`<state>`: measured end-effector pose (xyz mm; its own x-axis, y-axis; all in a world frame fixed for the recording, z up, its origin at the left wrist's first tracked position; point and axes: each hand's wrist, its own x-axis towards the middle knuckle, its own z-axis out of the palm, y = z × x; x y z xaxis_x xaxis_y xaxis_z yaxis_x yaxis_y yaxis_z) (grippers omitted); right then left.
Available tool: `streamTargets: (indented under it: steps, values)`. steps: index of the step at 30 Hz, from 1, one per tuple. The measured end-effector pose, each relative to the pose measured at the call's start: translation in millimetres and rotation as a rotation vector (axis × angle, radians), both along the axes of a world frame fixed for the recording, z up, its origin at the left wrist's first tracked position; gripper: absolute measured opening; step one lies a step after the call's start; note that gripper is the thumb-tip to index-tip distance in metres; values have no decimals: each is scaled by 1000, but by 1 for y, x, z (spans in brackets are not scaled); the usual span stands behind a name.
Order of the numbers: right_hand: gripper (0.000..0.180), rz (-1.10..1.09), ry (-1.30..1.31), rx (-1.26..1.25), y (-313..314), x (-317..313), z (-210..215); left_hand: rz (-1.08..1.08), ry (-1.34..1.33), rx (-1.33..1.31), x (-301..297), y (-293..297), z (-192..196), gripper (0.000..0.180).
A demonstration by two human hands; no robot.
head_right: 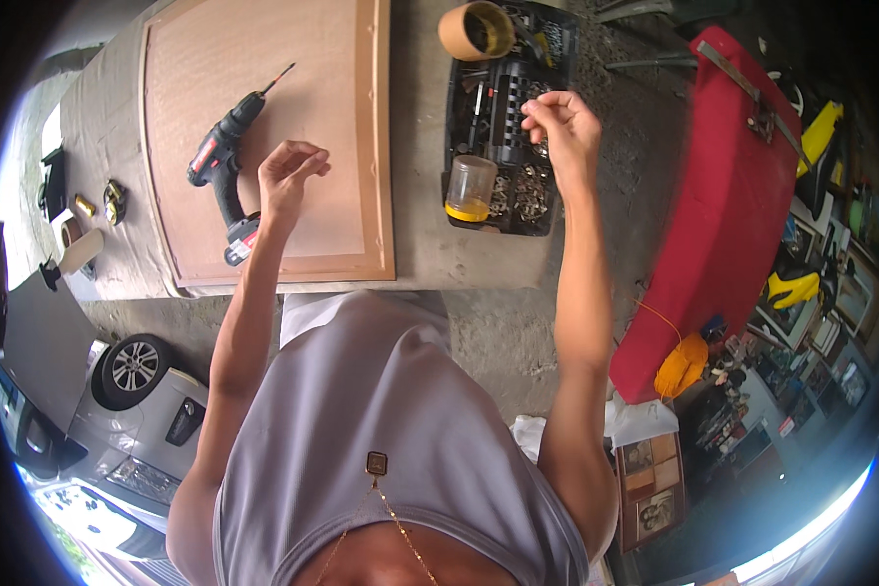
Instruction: The person assembles a wooden picture frame by taping and cutting the frame pieces, then uses a drill to screw the frame together. They measure the frame with a tape measure and attach a yellow cord to the back.
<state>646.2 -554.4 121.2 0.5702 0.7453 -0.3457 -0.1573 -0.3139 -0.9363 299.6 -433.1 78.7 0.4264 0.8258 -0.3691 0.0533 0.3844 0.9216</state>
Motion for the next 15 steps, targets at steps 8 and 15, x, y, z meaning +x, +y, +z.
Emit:
streamTargets:
  steps: [8,15]
  values:
    - [23,151,410,174,55,-162,48,31,-194,-89,24,2,92,14]
    - [16,255,349,191,100,-242,66,56,-324,-59,-54,45,95,13]
